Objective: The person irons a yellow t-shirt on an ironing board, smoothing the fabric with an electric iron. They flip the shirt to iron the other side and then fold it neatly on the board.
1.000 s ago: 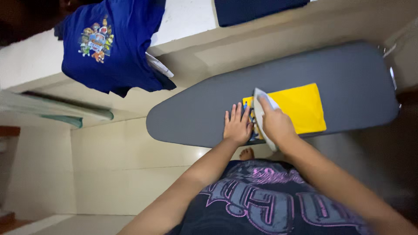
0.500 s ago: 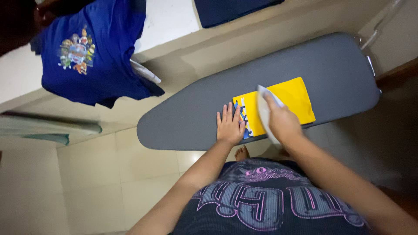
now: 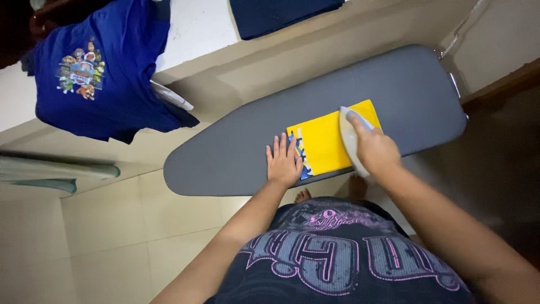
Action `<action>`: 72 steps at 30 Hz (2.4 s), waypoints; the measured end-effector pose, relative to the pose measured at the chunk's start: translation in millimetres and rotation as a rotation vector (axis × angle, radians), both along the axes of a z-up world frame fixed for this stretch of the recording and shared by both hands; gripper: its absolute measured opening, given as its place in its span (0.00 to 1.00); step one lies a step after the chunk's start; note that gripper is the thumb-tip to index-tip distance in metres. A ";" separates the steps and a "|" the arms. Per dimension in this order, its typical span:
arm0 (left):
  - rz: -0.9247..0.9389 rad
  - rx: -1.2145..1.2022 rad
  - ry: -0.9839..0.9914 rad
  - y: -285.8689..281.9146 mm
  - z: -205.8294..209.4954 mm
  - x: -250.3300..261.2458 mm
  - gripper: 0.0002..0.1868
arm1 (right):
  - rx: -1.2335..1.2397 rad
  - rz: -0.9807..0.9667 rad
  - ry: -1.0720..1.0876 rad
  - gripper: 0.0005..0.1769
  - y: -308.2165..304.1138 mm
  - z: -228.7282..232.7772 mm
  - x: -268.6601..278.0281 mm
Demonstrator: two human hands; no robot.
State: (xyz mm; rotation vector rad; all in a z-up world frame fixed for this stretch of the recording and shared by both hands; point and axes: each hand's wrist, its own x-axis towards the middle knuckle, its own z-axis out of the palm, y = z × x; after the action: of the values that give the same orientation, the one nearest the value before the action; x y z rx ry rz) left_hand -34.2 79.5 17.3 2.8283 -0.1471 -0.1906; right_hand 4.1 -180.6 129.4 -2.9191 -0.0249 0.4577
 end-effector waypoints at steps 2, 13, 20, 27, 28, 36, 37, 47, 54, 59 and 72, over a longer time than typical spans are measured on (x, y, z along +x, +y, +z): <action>0.053 -0.008 0.056 -7.2 11.4 8.2 0.38 | -0.036 -0.010 0.013 0.38 -14.1 1.7 -1.9; -0.115 -0.005 -0.013 -93.8 -0.5 50.4 0.47 | 0.001 -0.052 -0.049 0.37 -32.4 -19.3 42.7; -0.101 0.026 0.025 -91.9 3.1 57.6 0.49 | 0.016 -0.059 -0.083 0.33 -48.1 -17.0 57.2; -0.092 0.033 0.053 -92.9 7.6 57.2 0.49 | 0.065 -0.063 -0.092 0.34 -60.1 -15.2 50.5; -0.098 0.047 0.050 -92.3 7.3 57.6 0.49 | 0.066 -0.070 -0.092 0.34 -64.8 -15.7 44.8; 0.025 0.023 -0.039 -90.8 9.2 51.0 0.37 | -0.014 -0.107 -0.108 0.34 -100.8 -27.0 79.5; 0.096 0.012 -0.079 -90.4 8.3 48.4 0.32 | -0.034 -0.110 -0.115 0.35 -107.1 -28.8 87.6; 0.603 -0.480 0.320 -27.8 -34.3 53.4 0.20 | 0.007 0.163 -0.781 0.13 -114.0 -59.6 83.8; 0.495 -0.535 -0.085 -43.2 -24.7 61.2 0.35 | 0.953 -0.389 0.534 0.36 -74.2 -149.0 59.1; 0.596 -0.569 0.289 -69.6 53.5 76.7 0.38 | 1.312 -0.810 0.999 0.54 -58.4 -124.8 80.9; -0.358 -0.297 -0.406 -68.3 159.3 79.9 0.23 | 2.108 -0.700 0.681 0.26 -16.0 -116.4 154.7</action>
State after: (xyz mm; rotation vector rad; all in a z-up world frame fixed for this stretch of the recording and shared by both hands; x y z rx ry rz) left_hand 45.6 11.2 176.6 2.4864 -0.7083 0.3090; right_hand 158.8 -196.6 13.0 -0.5680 0.3421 0.6061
